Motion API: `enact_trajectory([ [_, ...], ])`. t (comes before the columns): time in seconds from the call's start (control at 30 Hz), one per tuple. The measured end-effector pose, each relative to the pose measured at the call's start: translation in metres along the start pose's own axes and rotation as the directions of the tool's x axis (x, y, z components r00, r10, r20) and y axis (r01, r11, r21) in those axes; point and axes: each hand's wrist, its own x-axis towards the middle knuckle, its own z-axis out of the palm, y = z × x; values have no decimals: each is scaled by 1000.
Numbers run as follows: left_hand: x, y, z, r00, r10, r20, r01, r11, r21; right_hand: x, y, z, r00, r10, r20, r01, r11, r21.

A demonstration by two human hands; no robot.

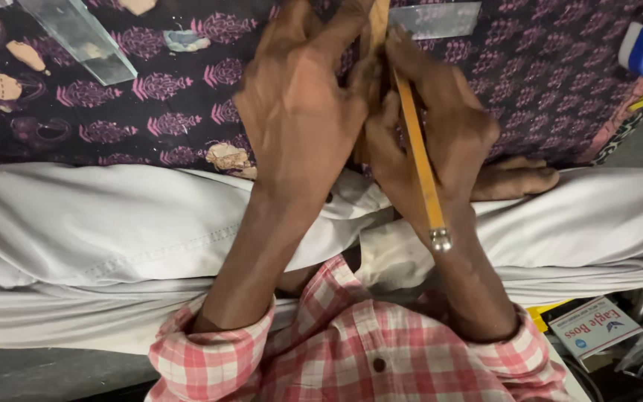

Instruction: The person sits cross-legged on the floor and uses a glass cutter and a wooden block to score and snap small rectangular glass pieces. They repeatedly score the glass along the block and then apply pressure to break the pieces into smaller segments.

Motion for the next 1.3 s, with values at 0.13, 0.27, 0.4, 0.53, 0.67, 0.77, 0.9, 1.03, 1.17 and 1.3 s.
enact_trajectory([
  [0.13, 0, 0, 0, 999, -8, -43, 8, 1000, -21, 9, 0, -1, 994, 105, 23, -105, 994, 33],
  [0.27, 4, 2, -3, 1000, 20, -5, -19, 998, 55, -11, -2, -2, 990, 95, -107, -92, 995, 30],
  [0.4, 0, 3, -4, 999, -20, 36, 17, 995, 97, -37, 6, 3, 976, 194, -94, -178, 972, 156],
  [0.53, 3, 7, -3, 1000, -12, 4, 12, 998, 56, -33, 16, 5, 982, 181, -53, -166, 962, 218],
  [0.67, 1, 7, -2, 997, -41, 60, 36, 995, 88, -25, 13, -1, 985, 170, 4, -168, 972, 165],
  [0.77, 0, 4, -2, 995, -56, 77, 48, 995, 92, -19, 10, -3, 994, 111, 0, -110, 985, 134],
  [0.9, 0, 4, 0, 997, -30, 68, 22, 993, 118, -13, 7, -3, 997, 72, -4, -71, 995, 74],
  [1.03, 1, 6, -4, 998, -37, 44, 35, 998, 47, 0, 3, 0, 999, 44, -14, -43, 999, 22],
  [1.17, 1, 3, -5, 999, -32, 34, 31, 999, 28, -4, 0, 2, 996, 75, -46, -74, 997, 33],
  [1.3, 4, 2, -3, 1000, -3, -16, 3, 1000, 19, -13, -3, 3, 998, 49, -30, -49, 999, -7],
])
